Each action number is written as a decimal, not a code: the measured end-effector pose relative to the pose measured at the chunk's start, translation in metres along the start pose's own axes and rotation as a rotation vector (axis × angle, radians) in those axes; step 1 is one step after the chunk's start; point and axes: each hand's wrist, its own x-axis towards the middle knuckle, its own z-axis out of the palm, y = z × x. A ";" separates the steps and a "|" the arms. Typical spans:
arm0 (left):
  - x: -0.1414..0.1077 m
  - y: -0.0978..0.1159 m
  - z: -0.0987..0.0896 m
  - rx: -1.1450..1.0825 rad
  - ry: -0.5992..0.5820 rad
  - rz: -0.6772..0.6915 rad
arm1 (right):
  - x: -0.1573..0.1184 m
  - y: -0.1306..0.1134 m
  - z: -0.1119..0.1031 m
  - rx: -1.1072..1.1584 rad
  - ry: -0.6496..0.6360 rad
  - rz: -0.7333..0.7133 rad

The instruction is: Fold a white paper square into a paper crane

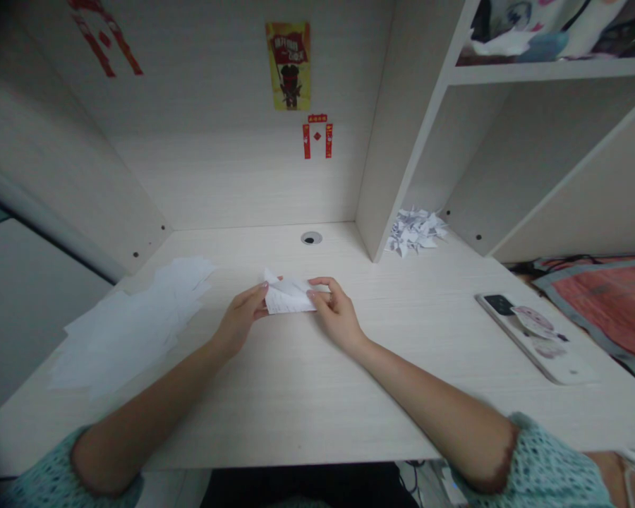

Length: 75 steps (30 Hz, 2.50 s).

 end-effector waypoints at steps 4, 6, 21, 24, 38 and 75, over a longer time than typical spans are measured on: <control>-0.001 0.001 0.000 0.098 0.009 0.058 | -0.001 0.002 0.000 0.053 0.017 -0.006; -0.003 0.003 -0.001 0.136 0.043 0.110 | -0.001 0.001 -0.001 0.061 -0.002 -0.070; -0.003 0.013 -0.009 0.589 0.083 0.274 | 0.005 0.009 -0.017 -0.143 -0.355 -0.154; -0.002 0.011 -0.010 0.635 0.067 0.306 | 0.006 0.011 -0.014 -0.145 -0.245 -0.149; 0.004 0.014 -0.014 0.325 0.051 0.182 | 0.013 0.014 -0.017 -0.180 -0.022 -0.122; 0.000 -0.003 -0.004 0.206 0.013 0.075 | -0.005 -0.011 0.005 -0.027 -0.022 -0.093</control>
